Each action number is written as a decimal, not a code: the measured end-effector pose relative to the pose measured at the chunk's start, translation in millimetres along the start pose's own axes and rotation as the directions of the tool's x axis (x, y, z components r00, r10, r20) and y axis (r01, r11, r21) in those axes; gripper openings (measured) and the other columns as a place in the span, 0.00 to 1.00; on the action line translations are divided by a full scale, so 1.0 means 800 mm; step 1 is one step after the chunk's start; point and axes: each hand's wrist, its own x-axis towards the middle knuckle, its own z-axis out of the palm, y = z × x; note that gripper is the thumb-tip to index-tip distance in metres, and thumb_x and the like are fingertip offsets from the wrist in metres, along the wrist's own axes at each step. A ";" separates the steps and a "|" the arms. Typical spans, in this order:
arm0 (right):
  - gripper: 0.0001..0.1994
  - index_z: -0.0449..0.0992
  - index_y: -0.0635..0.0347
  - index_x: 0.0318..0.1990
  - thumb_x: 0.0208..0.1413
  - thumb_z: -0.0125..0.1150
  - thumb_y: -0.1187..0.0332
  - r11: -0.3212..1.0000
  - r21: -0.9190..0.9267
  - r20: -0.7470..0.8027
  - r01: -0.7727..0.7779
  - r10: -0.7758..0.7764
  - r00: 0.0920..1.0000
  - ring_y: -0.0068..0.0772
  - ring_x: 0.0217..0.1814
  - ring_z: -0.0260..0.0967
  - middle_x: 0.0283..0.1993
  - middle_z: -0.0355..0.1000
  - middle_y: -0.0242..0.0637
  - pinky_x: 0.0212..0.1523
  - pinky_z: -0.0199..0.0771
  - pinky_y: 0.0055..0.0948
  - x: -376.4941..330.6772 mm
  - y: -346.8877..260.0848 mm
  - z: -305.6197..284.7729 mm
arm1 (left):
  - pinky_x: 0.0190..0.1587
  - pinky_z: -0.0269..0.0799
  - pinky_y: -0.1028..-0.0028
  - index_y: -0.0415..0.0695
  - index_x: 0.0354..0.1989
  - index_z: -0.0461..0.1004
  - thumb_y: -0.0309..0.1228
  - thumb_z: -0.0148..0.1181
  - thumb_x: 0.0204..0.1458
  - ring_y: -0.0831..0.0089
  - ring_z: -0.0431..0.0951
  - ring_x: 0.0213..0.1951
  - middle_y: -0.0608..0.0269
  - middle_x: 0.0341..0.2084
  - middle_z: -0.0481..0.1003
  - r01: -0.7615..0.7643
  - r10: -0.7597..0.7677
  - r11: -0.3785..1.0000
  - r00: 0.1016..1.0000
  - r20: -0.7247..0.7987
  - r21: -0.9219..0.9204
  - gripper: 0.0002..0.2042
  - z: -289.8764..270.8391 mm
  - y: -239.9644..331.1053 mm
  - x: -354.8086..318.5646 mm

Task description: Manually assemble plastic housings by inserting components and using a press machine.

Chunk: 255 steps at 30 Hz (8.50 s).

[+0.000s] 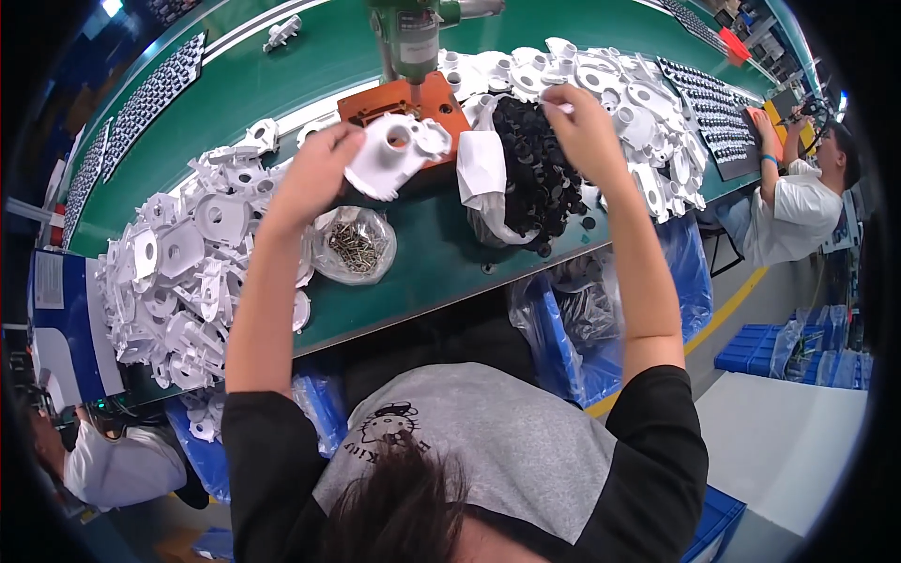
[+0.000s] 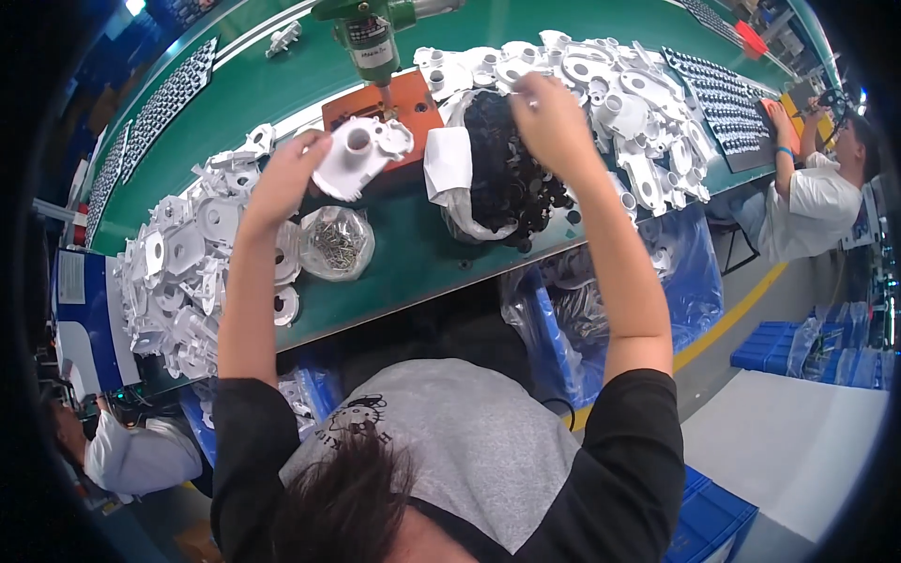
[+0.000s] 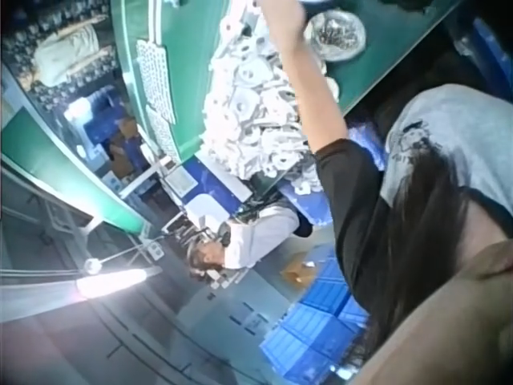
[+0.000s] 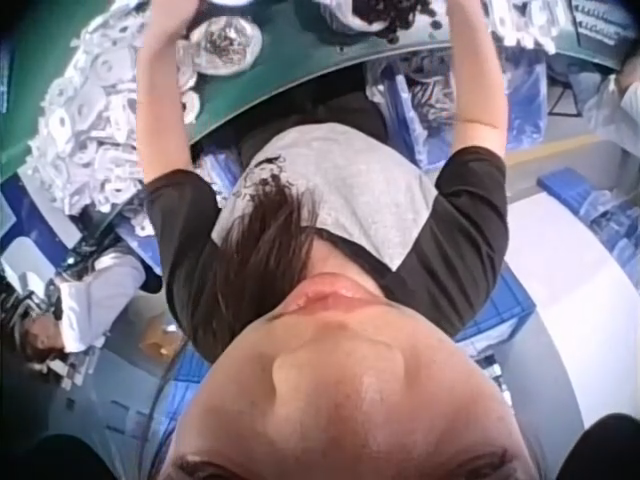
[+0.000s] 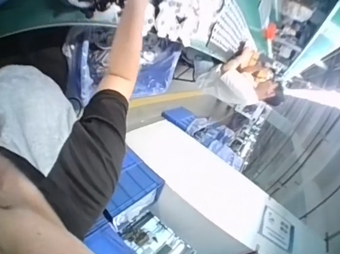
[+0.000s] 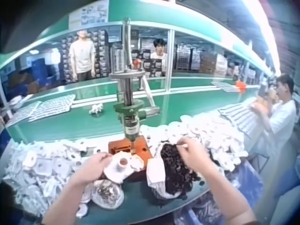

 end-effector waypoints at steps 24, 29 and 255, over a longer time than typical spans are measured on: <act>0.11 0.75 0.68 0.35 0.48 0.57 0.69 0.995 0.053 0.183 -0.086 0.075 0.980 0.29 0.35 0.71 0.30 0.74 0.39 0.40 0.68 0.26 0.054 0.003 0.005 | 0.41 0.60 0.65 0.41 0.30 0.72 0.32 0.54 0.42 0.63 0.67 0.40 0.58 0.32 0.68 -0.035 0.722 0.300 0.661 -0.203 0.953 0.09 0.051 -0.055 0.079; 0.11 0.75 0.67 0.35 0.47 0.58 0.69 0.978 0.159 0.316 0.133 -0.179 0.932 0.32 0.39 0.70 0.37 0.73 0.40 0.43 0.67 0.26 0.093 -0.029 0.086 | 0.53 0.61 0.62 0.36 0.36 0.72 0.41 0.56 0.47 0.57 0.67 0.50 0.51 0.44 0.70 -0.354 0.656 0.478 0.752 -0.058 0.804 0.18 0.055 -0.060 0.041; 0.09 0.64 0.60 0.25 0.44 0.60 0.72 0.926 0.229 0.143 -0.301 0.274 0.951 0.12 0.21 0.53 0.19 0.59 0.23 0.21 0.51 0.17 -0.003 0.063 -0.004 | 0.33 0.68 0.69 0.39 0.30 0.73 0.30 0.53 0.50 0.63 0.74 0.26 0.54 0.24 0.74 -0.267 0.309 0.887 0.950 -0.054 0.378 0.08 0.010 -0.042 0.122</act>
